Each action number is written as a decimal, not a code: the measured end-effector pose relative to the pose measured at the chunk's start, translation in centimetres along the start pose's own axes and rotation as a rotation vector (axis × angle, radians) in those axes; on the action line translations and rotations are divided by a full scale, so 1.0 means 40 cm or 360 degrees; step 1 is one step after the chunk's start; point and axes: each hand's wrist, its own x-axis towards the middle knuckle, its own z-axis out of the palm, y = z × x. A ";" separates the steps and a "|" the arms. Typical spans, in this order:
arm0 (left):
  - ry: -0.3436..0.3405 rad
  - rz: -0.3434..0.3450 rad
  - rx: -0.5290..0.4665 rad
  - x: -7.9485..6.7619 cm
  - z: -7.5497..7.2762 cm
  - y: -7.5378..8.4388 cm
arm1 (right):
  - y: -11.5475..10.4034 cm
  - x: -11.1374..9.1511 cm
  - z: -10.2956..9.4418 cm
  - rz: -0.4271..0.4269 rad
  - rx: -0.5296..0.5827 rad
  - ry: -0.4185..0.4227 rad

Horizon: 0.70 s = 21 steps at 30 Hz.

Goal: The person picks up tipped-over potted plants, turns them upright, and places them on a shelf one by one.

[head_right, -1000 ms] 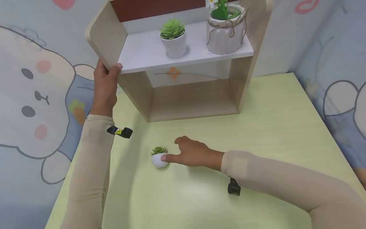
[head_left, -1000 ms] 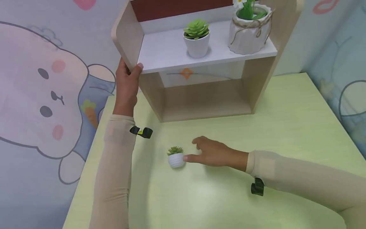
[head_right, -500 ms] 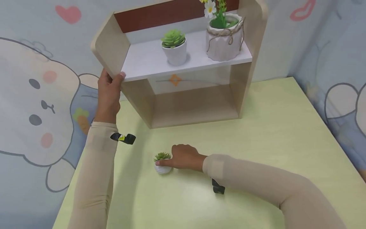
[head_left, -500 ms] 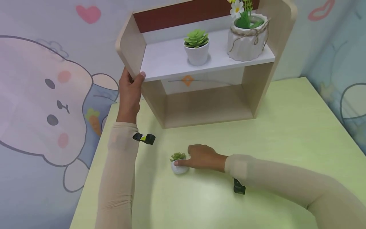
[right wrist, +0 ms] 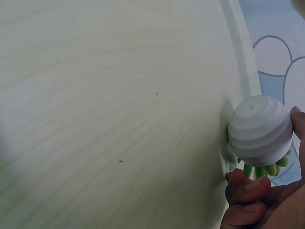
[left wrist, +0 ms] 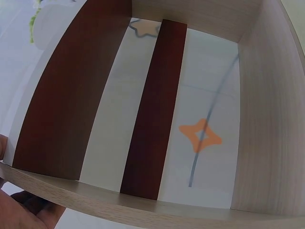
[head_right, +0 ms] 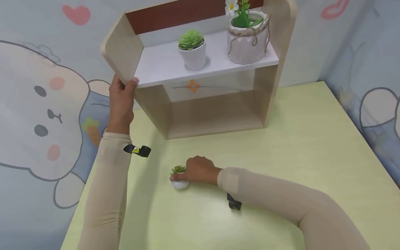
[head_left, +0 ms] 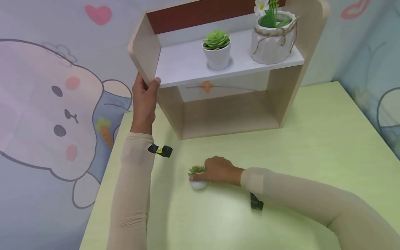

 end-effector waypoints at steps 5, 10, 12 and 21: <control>-0.0001 0.0006 -0.0029 0.001 -0.001 -0.003 | -0.005 0.003 0.002 0.0012 0.0072 -0.0019; -0.0001 0.0014 -0.0032 0.004 -0.001 -0.005 | -0.003 -0.003 -0.007 -0.0019 0.0171 -0.0057; 0.0005 0.0011 -0.0031 0.004 0.000 -0.005 | 0.005 -0.005 -0.009 -0.0050 0.0222 -0.0067; -0.0002 0.0060 -0.0078 -0.001 0.003 -0.010 | 0.078 -0.048 -0.038 -0.0113 0.0416 -0.0022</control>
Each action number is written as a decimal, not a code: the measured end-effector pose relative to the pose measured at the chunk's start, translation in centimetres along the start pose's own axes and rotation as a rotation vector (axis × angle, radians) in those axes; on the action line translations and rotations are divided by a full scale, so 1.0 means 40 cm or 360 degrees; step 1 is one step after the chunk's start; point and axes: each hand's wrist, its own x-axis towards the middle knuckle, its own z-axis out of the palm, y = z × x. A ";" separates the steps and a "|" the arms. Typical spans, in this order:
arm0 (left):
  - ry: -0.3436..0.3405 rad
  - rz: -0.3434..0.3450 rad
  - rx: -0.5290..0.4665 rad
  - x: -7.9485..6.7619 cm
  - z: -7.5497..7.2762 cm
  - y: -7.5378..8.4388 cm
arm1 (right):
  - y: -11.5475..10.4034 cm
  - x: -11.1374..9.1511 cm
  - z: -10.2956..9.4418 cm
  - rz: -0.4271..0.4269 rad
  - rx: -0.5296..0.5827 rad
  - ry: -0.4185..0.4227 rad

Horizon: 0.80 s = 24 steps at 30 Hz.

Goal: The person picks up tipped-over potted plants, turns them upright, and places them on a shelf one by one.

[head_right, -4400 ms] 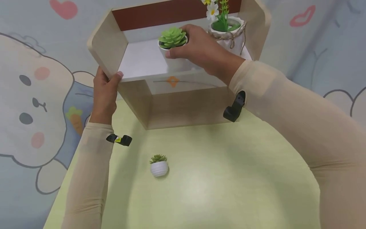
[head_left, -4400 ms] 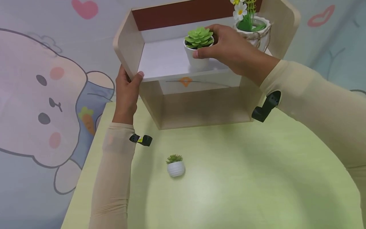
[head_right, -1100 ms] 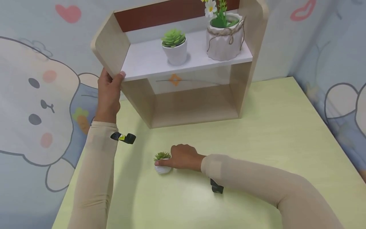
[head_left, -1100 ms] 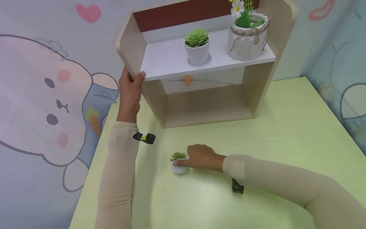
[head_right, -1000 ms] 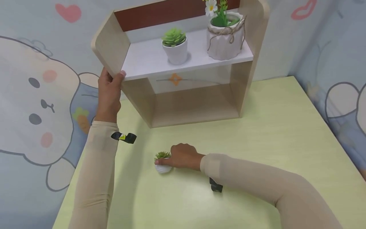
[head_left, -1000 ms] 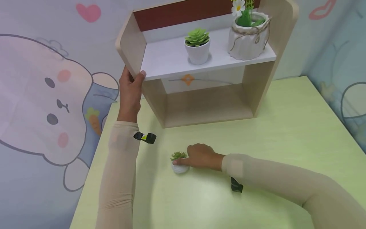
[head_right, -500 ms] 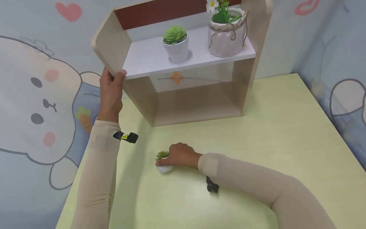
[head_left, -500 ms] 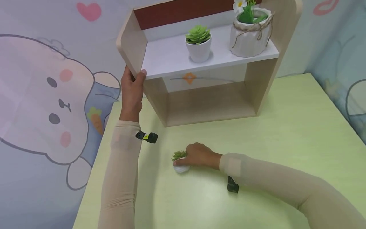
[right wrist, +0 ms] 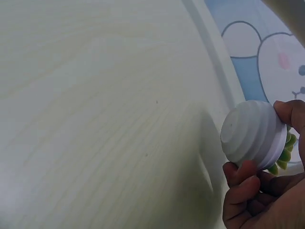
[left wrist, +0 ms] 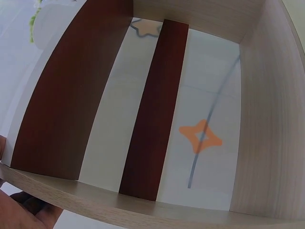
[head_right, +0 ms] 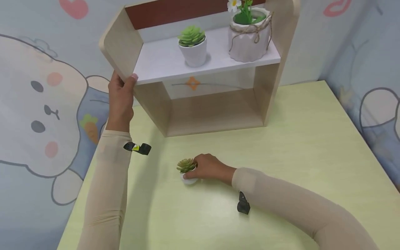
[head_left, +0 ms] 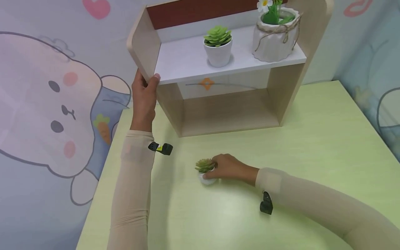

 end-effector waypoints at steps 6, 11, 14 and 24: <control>-0.0004 0.0014 -0.0046 0.002 0.000 -0.002 | 0.045 -0.040 -0.025 -0.0147 0.0009 0.0082; 0.0001 0.0008 -0.0030 0.001 -0.001 0.003 | 0.075 -0.060 -0.019 -0.0316 -0.0036 0.0139; 0.0007 -0.0012 -0.0009 0.001 -0.001 0.004 | 0.088 -0.068 -0.011 -0.0417 -0.0040 0.0163; 0.0004 -0.0024 0.0019 0.004 0.002 -0.003 | 0.130 -0.070 0.009 -0.0554 -0.0118 0.0189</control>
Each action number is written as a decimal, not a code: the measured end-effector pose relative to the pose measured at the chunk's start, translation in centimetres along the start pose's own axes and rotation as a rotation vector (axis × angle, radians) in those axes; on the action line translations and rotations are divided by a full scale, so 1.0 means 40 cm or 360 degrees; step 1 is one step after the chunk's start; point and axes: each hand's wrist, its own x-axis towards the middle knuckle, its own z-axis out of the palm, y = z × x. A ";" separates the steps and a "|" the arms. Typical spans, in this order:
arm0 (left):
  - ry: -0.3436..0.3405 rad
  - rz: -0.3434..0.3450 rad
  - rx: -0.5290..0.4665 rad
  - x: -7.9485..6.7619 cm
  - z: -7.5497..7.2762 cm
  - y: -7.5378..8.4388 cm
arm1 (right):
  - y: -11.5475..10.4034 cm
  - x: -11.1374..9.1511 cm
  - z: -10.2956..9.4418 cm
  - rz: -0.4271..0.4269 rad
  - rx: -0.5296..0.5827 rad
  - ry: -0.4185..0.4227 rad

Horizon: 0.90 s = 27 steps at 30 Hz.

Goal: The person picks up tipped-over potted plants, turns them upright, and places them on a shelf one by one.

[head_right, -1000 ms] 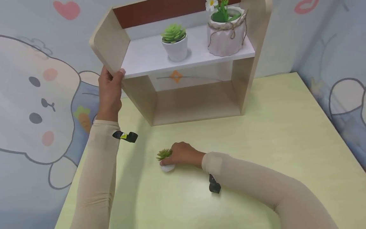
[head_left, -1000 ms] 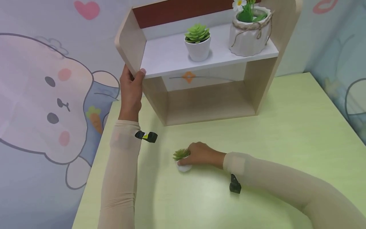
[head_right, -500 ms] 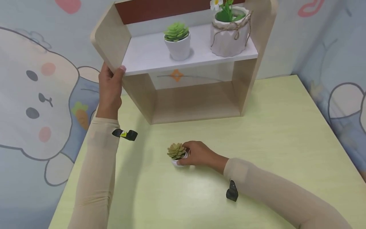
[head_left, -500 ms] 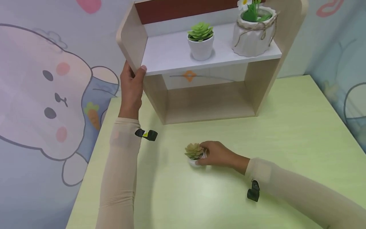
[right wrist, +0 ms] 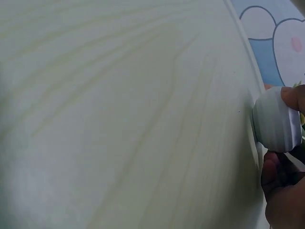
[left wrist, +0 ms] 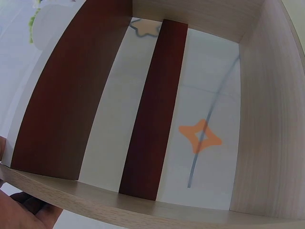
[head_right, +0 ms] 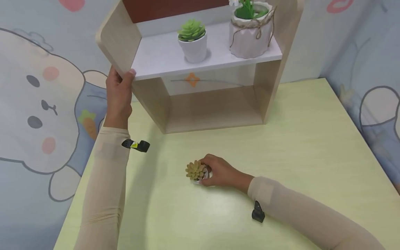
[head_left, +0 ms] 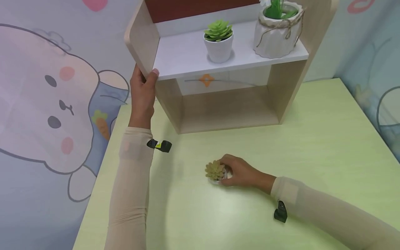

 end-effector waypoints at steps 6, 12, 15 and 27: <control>-0.0004 -0.0003 -0.0017 0.002 0.000 0.001 | 0.008 -0.002 0.003 -0.0065 -0.0048 0.0008; 0.0001 -0.0001 -0.0026 -0.001 -0.001 0.003 | -0.010 -0.013 0.002 0.0045 0.0040 -0.0051; -0.0001 0.0009 -0.0054 -0.002 -0.003 0.005 | -0.017 -0.010 0.008 0.0070 0.0102 -0.0060; -0.0001 0.0006 -0.0085 0.000 -0.004 0.006 | -0.020 0.001 0.008 0.0040 0.0070 0.0004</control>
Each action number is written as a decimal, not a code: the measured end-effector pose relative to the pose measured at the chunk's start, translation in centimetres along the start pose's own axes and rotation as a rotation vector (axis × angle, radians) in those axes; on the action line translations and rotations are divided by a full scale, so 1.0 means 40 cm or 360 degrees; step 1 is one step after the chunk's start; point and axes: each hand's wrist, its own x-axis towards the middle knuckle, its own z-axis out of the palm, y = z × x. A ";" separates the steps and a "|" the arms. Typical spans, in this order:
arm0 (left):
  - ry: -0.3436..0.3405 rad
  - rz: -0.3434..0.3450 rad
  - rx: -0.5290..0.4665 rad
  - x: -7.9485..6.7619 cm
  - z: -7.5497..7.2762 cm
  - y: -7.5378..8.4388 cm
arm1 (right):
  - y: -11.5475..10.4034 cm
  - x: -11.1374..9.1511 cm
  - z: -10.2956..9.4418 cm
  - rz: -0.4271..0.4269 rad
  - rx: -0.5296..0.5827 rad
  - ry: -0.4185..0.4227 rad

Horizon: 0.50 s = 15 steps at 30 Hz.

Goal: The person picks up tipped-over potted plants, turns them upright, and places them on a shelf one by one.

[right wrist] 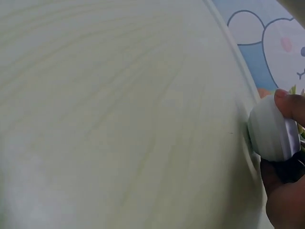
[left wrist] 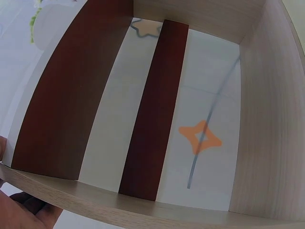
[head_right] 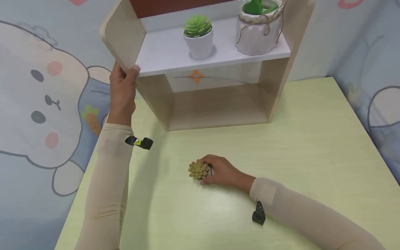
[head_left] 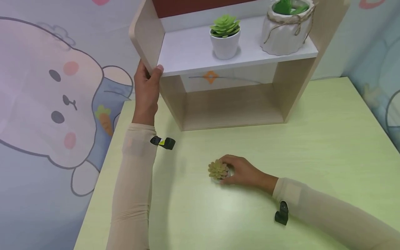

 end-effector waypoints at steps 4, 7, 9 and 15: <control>0.0002 -0.0023 0.0030 -0.001 0.000 -0.003 | -0.021 0.007 -0.026 0.0063 0.0018 -0.0045; 0.0006 -0.0031 0.0035 0.000 -0.002 -0.003 | -0.046 0.015 -0.054 0.0122 0.0093 -0.0065; 0.0004 -0.0026 0.0028 0.001 -0.003 -0.003 | -0.064 0.021 -0.075 0.0154 0.0179 -0.0070; -0.0005 -0.0019 0.0040 0.006 -0.003 -0.003 | -0.116 0.046 -0.141 0.0192 0.0323 -0.0073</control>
